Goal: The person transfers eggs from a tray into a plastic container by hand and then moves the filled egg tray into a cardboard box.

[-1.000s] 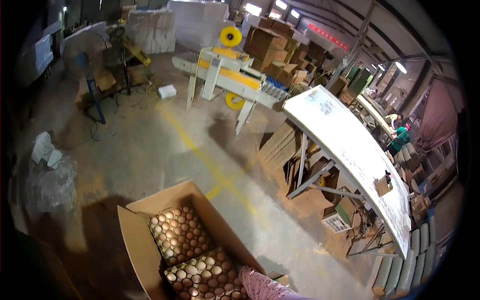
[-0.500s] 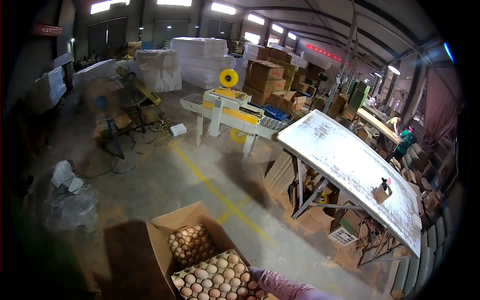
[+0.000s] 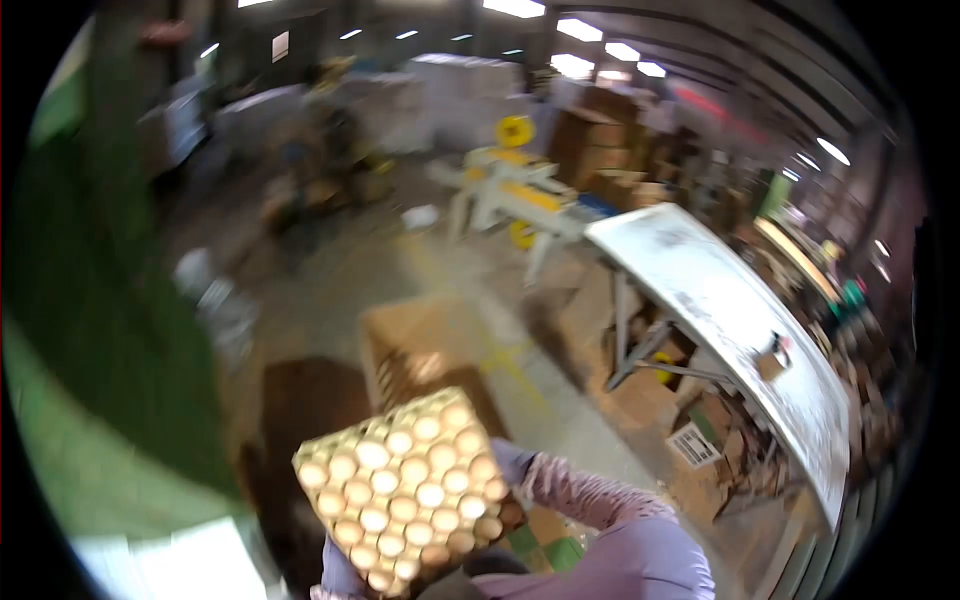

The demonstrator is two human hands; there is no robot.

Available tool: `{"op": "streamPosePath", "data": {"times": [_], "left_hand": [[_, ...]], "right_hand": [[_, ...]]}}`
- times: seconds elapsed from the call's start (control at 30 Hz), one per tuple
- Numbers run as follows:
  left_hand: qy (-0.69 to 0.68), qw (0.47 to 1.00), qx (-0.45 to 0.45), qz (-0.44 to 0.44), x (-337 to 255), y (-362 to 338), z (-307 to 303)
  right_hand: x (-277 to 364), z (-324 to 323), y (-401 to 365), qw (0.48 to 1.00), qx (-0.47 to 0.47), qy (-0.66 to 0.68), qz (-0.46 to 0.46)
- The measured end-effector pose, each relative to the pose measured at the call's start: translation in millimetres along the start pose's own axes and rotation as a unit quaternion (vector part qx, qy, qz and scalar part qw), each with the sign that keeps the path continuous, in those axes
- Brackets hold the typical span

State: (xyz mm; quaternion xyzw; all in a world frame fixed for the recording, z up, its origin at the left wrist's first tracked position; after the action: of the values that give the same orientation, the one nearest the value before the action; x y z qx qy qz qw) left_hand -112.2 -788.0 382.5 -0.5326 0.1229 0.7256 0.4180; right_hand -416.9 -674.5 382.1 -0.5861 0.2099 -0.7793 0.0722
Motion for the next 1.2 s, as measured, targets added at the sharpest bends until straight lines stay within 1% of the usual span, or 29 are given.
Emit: {"op": "streamPosePath", "data": {"times": [0.03,0.07,0.1,0.13,0.17,0.2,0.27,0.3,0.33,0.37,0.4,0.47,0.53,0.57,0.6,0.67,0.73,0.8,0.83,0.87,0.93,1.0,1.03,1.07,1.1,1.13,1.17,1.2], "left_hand": [[0.012,1.000,-0.011,0.017,8,-34,-5],[0.021,0.999,-0.025,0.030,15,-68,-9],[0.026,0.998,-0.047,0.040,22,-102,-17],[-0.210,0.972,-0.108,0.005,39,-143,-28],[-0.244,0.949,-0.195,-0.032,42,-178,-35],[-0.207,0.950,-0.233,-0.017,89,-205,-61],[-0.204,0.924,-0.322,-0.031,103,-261,-73],[-0.315,0.896,-0.312,0.005,82,-293,-64],[-0.339,0.888,-0.303,0.060,78,-313,-48],[-0.377,0.871,-0.308,0.067,59,-320,-22],[-0.409,0.858,-0.304,0.069,55,-329,-14],[-0.351,0.877,-0.320,0.066,51,-338,8],[-0.347,0.867,-0.317,0.165,64,-335,23],[-0.455,0.834,-0.265,0.166,67,-336,33],[-0.501,0.815,-0.222,0.187,75,-384,15],[-0.434,0.818,-0.308,0.216,86,-379,12],[-0.444,0.804,-0.315,0.240,91,-384,-5],[-0.432,0.788,-0.328,0.290,91,-393,-19],[-0.436,0.776,-0.351,0.291,90,-404,-22],[-0.439,0.759,-0.372,0.306,88,-415,-26],[-0.397,0.755,-0.394,0.342,90,-441,-29],[-0.393,0.712,-0.445,0.375,106,-472,-26],[0.009,0.754,-0.626,0.198,133,-495,-21],[-0.189,0.730,-0.596,0.277,128,-530,0],[-0.367,0.680,-0.528,0.351,115,-561,18],[-0.380,0.657,-0.552,0.345,123,-584,27],[-0.393,0.634,-0.573,0.338,132,-605,37],[-0.390,0.625,-0.589,0.333,133,-629,52]], "right_hand": [[-23,-4,-8,0.992,0.054,-0.083,0.081],[-131,-46,32,0.877,0.253,-0.278,-0.298],[-93,16,12,0.908,0.282,-0.231,-0.207],[-50,80,-11,0.931,0.295,-0.184,-0.114],[-70,96,-11,0.946,0.305,0.051,0.096],[-87,131,-7,0.911,0.383,0.023,0.154],[-115,187,8,0.961,0.253,0.051,0.099],[-116,192,15,0.946,0.316,-0.055,0.041],[-117,200,24,0.918,0.363,-0.153,-0.029],[-98,197,20,0.916,0.373,-0.146,-0.004],[-89,210,14,0.918,0.380,-0.103,0.049],[-68,223,0,0.908,0.399,-0.081,0.098],[-54,227,-6,0.891,0.431,-0.085,0.116],[-48,235,-7,0.884,0.442,-0.094,0.124],[-31,288,-43,0.877,0.441,-0.140,0.130],[-27,310,-34,0.859,0.467,-0.149,0.146],[-20,349,-25,0.837,0.499,-0.154,0.163],[-15,395,-23,0.809,0.535,-0.153,0.188],[-17,412,-19,0.794,0.551,-0.134,0.218],[-21,433,-11,0.776,0.567,-0.118,0.248],[-45,466,6,0.751,0.596,-0.120,0.257],[-54,518,-42,0.726,0.621,-0.161,0.246],[-71,533,-40,0.683,0.642,-0.160,0.309],[-91,563,-70,0.598,0.724,-0.301,0.167],[-123,572,-62,0.492,0.783,-0.376,0.067],[-140,588,-92,0.579,0.707,-0.202,0.354],[-169,599,-103,0.439,0.831,-0.328,0.099],[-200,607,-119,0.516,0.734,-0.141,0.418]]}}
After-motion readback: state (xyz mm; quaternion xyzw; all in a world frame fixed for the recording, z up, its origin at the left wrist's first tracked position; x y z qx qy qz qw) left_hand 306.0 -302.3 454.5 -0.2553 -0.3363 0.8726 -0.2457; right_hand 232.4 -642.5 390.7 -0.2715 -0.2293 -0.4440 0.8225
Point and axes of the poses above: each hand's wrist, its own y-axis towards the middle knuckle, its own z-axis out of the palm, x = y × z, the point moved 1 cm from there along y, towards the middle knuckle, and after that the axes turned 9 degrees about x, right-handed, at the moved point
